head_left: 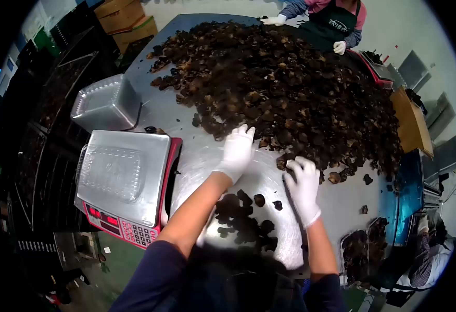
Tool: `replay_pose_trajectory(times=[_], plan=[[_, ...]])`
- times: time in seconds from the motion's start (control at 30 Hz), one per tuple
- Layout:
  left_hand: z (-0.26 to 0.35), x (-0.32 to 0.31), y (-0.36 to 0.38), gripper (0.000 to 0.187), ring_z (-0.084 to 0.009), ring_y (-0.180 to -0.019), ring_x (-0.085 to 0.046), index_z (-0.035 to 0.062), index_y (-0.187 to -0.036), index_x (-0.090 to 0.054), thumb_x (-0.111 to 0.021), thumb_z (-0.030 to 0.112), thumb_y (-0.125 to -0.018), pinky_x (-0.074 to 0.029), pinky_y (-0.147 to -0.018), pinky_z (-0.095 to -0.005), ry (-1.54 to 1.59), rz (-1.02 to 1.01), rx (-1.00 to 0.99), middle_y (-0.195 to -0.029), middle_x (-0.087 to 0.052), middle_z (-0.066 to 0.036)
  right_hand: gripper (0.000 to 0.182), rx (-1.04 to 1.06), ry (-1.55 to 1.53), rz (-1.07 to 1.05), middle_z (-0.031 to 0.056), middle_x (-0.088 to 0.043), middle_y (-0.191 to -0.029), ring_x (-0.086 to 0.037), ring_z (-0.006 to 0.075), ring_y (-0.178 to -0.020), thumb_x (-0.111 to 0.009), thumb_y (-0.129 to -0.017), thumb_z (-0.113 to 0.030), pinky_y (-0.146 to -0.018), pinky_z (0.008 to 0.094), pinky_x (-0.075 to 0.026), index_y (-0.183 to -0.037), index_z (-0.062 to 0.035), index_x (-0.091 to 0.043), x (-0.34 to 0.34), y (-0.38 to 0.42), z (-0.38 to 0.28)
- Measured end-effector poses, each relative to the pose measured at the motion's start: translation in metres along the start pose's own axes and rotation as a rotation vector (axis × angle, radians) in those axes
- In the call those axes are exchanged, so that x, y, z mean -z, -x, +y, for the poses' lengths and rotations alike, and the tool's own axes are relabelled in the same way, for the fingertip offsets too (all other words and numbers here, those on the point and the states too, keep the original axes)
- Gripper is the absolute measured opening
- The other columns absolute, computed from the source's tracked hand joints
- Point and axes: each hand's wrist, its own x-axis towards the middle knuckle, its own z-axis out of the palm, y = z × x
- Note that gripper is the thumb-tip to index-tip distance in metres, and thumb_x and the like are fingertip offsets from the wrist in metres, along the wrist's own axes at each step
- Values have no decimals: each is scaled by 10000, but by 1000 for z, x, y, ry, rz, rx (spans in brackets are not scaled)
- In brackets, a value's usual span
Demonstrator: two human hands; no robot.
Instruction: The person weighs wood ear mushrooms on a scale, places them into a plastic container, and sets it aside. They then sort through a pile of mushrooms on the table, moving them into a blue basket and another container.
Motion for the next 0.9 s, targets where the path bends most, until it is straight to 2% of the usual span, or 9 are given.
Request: replay_pose_trajectory(times=[0.03, 0.1, 0.27, 0.57, 0.63, 0.7, 0.77, 0.8, 0.9], plan=[[-1, 3, 1, 403, -336, -1175, -532, 53, -1163, -640, -683, 100, -765, -457, -988, -432, 19, -173, 43, -1264, -565, -155, 247, 24, -71, 1, 96, -625, -1077, -567, 297, -1052, -734, -755, -101, -901, 409, -430, -997, -86, -687, 11, 19, -3], [1, 2, 19, 122, -321, -970, -607, 55, -882, -683, -666, 99, -770, -507, -857, -420, 38, -42, -10, -982, -636, -122, 190, -57, -52, -57, 71, -645, -1071, -592, 266, -1026, -737, -777, -93, -861, 400, -453, -962, -90, -695, 36, 52, -14], [12, 16, 53, 49, -317, -838, -617, 65, -800, -640, -635, 109, -821, -525, -727, -410, -16, 62, -78, -846, -611, -108, 175, -298, -172, 58, 102, -671, -1004, -615, 282, -972, -694, -800, 25, -889, 357, -473, -963, -36, -692, 53, 86, 0], [54, 12, 76, 127, -270, -860, -643, 130, -870, -696, -691, 229, -791, -518, -730, -399, 234, -110, -71, -855, -654, -49, 319, -164, 101, -21, 103, -652, -1039, -565, 298, -1006, -767, -751, -207, -858, 415, -447, -1015, -42, -695, -13, 8, 11], [59, 12, 82, 248, -321, -876, -628, 94, -934, -688, -695, 284, -776, -503, -810, -429, 140, -470, -75, -863, -642, -121, 172, -197, -1, -2, 78, -643, -946, -561, 287, -949, -752, -743, -172, -820, 406, -436, -843, -53, -681, -6, 8, 10], [54, 21, 85, 217, -326, -867, -625, 95, -907, -678, -667, 274, -785, -501, -804, -440, 61, -517, -134, -864, -640, -130, 128, -172, -117, 40, 71, -637, -923, -557, 265, -935, -741, -747, -139, -808, 391, -436, -815, -59, -667, 19, 22, 0], [47, 44, 86, 173, -332, -871, -625, 79, -840, -636, -648, 246, -794, -501, -791, -443, 349, -723, -236, -870, -644, -128, 136, -324, -363, -123, 58, -663, -957, -592, 253, -938, -759, -728, -95, -826, 381, -466, -837, -75, -681, 54, 47, -23], [54, 53, 75, 195, -323, -889, -636, 58, -873, -658, -653, 240, -803, -508, -808, -432, 280, -711, -168, -878, -650, -148, 196, -151, -341, -159, 47, -679, -998, -609, 253, -914, -793, -710, -104, -807, 367, -482, -885, -84, -705, 59, 66, -20], [54, 9, 52, 216, -325, -922, -633, 29, -942, -649, -675, 192, -803, -522, -818, -423, 63, -393, -206, -943, -634, -166, 274, -314, -354, -207, 37, -690, -1006, -621, 234, -908, -825, -723, -135, -792, 343, -483, -971, -102, -715, 77, 89, -45]])
